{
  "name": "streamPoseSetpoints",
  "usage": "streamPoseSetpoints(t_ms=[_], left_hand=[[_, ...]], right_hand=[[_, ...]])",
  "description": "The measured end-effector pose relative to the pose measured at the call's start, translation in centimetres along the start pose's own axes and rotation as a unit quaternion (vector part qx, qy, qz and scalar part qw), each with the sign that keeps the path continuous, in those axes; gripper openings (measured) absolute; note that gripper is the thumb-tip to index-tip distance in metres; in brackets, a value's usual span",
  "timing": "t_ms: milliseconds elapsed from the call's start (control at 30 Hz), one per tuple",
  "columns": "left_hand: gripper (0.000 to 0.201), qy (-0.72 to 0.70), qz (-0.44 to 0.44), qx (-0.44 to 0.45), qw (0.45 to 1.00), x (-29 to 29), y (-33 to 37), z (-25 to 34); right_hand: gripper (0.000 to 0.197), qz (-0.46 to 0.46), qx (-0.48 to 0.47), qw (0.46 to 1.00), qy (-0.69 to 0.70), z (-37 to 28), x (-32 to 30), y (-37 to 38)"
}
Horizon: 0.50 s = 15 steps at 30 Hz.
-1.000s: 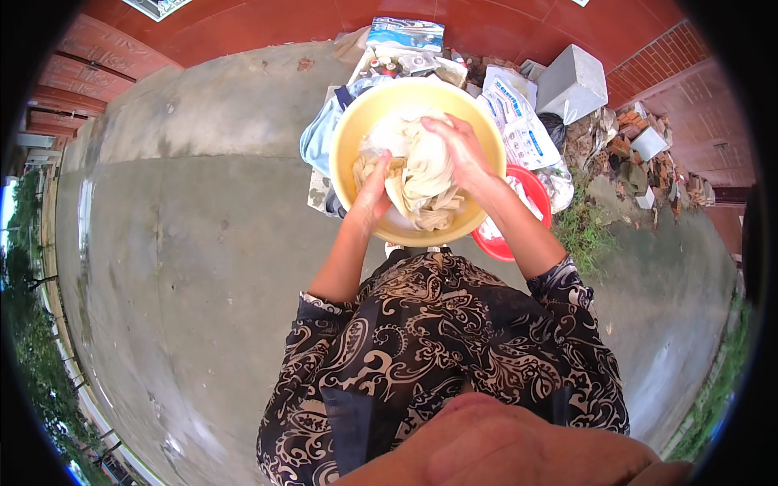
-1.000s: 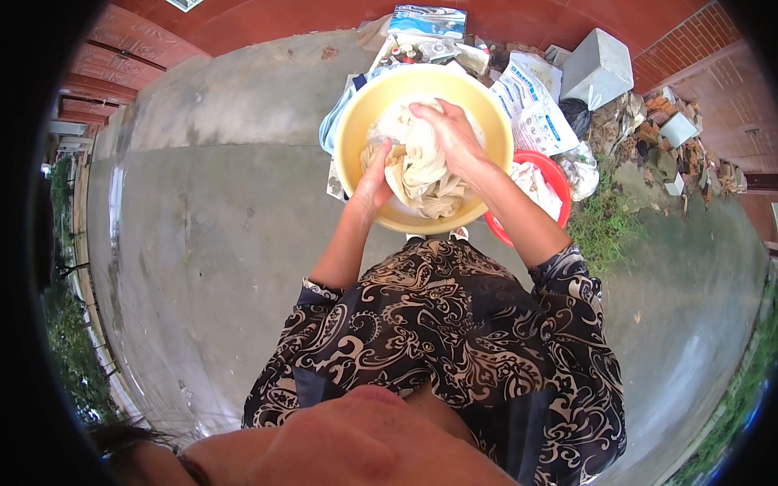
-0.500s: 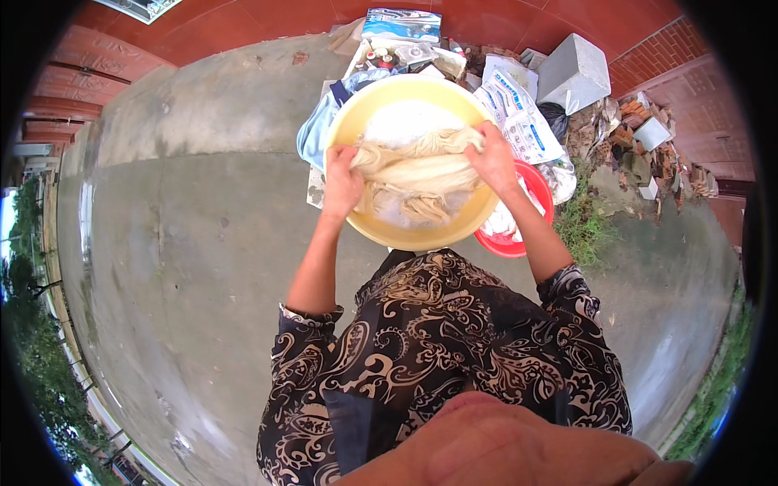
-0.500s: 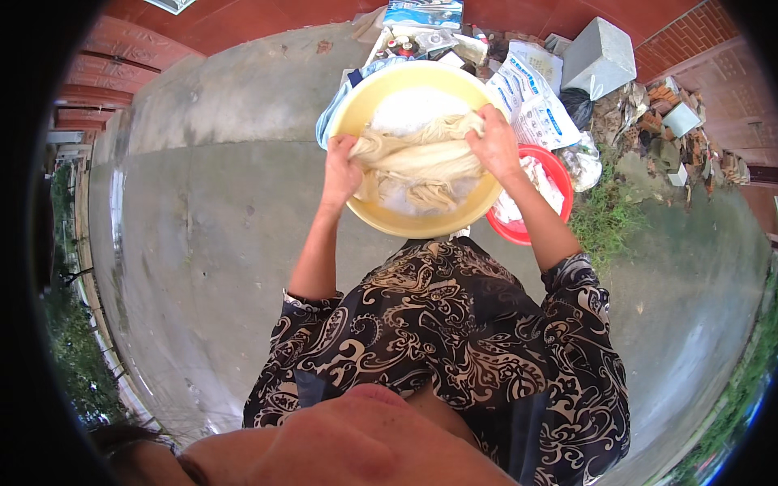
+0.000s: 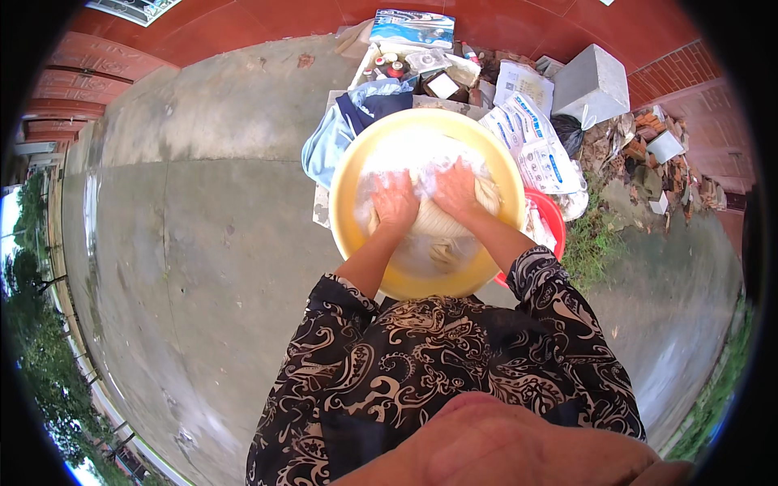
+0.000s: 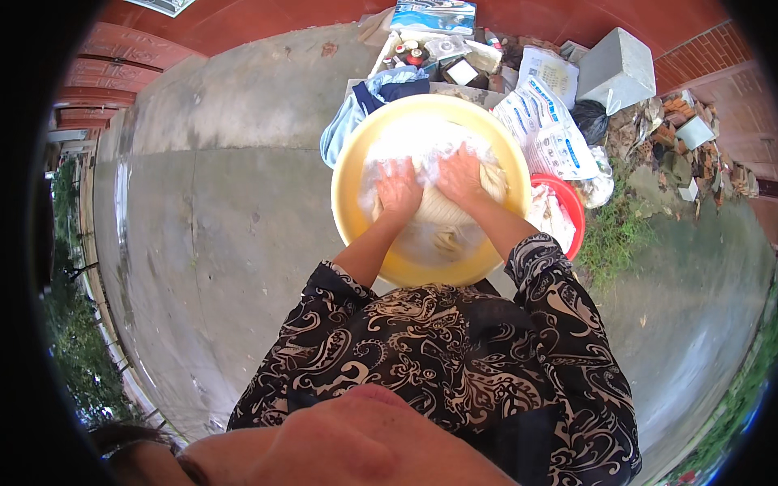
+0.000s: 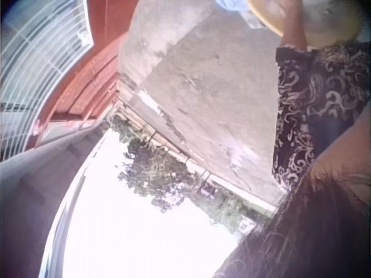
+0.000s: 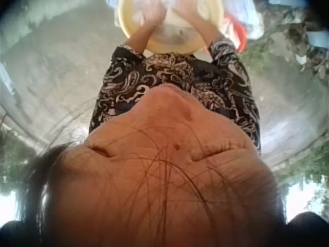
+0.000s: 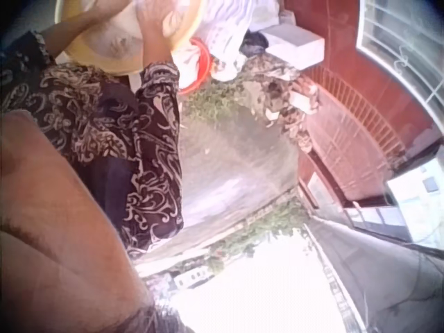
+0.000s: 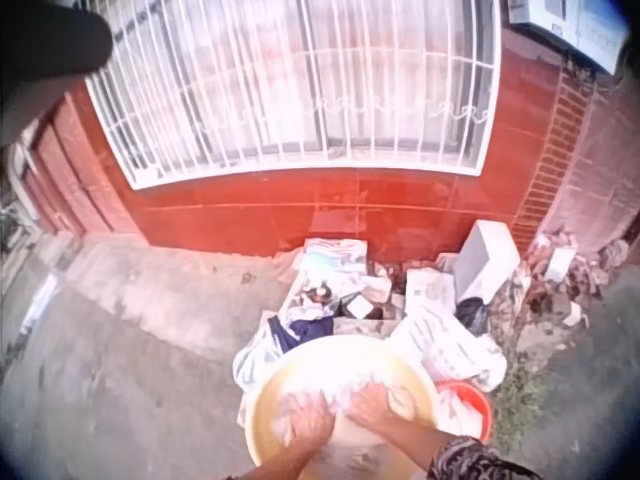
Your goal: The person washes clothes by hand in a yellow basin, scrubbing the fabric against itself and adding detergent from a pink bottle and a white bag.
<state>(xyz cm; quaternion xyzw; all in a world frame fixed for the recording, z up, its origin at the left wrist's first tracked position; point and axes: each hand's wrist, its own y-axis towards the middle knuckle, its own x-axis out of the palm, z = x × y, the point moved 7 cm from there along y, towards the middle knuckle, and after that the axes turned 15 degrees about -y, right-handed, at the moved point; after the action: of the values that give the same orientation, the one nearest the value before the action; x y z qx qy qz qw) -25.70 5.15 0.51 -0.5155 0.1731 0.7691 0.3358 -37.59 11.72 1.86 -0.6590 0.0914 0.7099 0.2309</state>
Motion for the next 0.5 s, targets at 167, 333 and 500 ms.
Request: streamPoseSetpoints(t_ms=[167, 333, 500], left_hand=[[0.034, -0.113, -0.159, -0.073, 0.978, 2.7, 3.3, -2.3], [0.035, -0.158, -0.077, -0.041, 0.984, 2.2, 4.5, -2.6], [0.044, -0.522, 0.021, -0.09, 0.848, -5.0, 3.2, -2.3]], right_hand=[[0.028, -0.067, 0.009, 0.995, 0.079, 1.1, 9.1, 2.3], [0.018, 0.047, 0.068, 0.988, 0.134, 1.3, 6.3, 3.4], [0.017, 0.175, 0.054, 0.943, 0.277, 1.4, -6.0, -0.4]])
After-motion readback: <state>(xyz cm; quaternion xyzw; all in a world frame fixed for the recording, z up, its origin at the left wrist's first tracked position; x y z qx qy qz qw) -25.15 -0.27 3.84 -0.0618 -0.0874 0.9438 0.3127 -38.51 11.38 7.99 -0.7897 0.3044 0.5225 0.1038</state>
